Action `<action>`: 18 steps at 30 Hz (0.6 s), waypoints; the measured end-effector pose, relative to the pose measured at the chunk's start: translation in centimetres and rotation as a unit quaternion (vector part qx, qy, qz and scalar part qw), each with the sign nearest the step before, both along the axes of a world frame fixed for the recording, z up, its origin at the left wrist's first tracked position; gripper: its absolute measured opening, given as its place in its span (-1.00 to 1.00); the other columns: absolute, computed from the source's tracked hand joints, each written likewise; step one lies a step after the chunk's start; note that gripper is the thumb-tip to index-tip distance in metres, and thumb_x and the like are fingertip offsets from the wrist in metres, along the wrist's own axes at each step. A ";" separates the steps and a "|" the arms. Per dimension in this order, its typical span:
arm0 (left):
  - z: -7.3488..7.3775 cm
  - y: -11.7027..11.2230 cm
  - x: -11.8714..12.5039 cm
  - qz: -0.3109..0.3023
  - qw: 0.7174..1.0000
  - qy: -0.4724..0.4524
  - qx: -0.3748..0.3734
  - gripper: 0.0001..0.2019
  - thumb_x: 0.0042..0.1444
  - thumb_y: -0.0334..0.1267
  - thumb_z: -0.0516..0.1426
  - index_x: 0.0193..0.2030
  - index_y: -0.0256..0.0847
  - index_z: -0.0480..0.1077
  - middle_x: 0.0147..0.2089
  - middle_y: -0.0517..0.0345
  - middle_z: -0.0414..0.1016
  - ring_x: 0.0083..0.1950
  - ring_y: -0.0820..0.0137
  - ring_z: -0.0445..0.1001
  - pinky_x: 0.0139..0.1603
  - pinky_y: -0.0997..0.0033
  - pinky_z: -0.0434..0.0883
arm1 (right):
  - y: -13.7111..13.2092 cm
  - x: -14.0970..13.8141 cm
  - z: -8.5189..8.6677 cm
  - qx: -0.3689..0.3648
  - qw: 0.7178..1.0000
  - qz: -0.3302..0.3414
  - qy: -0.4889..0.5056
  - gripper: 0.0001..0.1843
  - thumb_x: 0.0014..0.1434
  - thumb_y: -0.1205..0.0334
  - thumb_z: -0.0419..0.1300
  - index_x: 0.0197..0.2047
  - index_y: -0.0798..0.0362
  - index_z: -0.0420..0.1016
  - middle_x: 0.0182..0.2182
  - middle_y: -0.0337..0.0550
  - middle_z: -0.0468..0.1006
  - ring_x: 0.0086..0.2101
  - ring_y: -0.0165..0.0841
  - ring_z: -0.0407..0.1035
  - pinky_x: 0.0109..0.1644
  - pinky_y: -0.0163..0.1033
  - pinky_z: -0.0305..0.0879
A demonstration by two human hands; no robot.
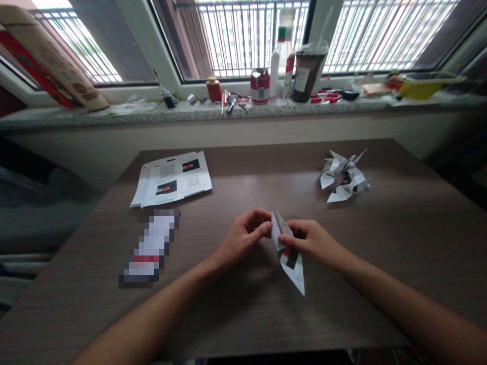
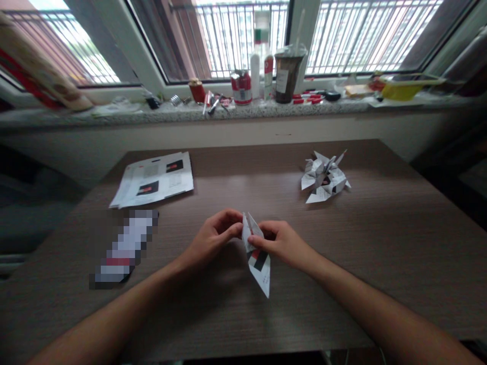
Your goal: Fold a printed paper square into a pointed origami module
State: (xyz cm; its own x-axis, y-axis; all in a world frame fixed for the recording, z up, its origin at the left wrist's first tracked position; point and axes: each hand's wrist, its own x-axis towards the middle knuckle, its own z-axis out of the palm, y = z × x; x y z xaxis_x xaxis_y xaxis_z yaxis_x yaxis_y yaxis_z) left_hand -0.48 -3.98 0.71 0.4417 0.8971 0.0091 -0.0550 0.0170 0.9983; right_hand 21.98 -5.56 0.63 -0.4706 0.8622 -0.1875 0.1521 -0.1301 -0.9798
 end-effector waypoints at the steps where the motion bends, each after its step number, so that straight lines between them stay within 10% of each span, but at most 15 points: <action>1: 0.0 0.0 0.0 -0.004 1.000 -0.004 -0.008 -0.77 0.30 -0.17 0.27 -0.02 -0.26 0.47 -0.10 0.04 0.58 -0.10 0.34 0.55 -0.03 0.35 0.46 | 0.0 0.0 0.0 0.004 1.000 0.005 0.000 -0.72 0.26 0.02 0.34 -0.17 0.08 0.61 -0.34 -0.17 0.60 -0.38 -0.35 0.50 -0.30 -0.27 0.41; 18: -0.2 0.2 -0.1 -0.046 0.997 -0.066 -0.012 -0.83 0.25 -0.28 0.29 -0.11 -0.22 0.39 -0.23 0.17 0.49 -0.24 0.44 0.50 -0.15 0.41 0.46 | -0.2 -0.1 0.1 -0.057 0.998 0.014 0.037 -0.62 0.28 -0.09 0.31 -0.14 0.09 0.56 -0.33 -0.18 0.53 -0.39 -0.41 0.37 -0.30 -0.29 0.30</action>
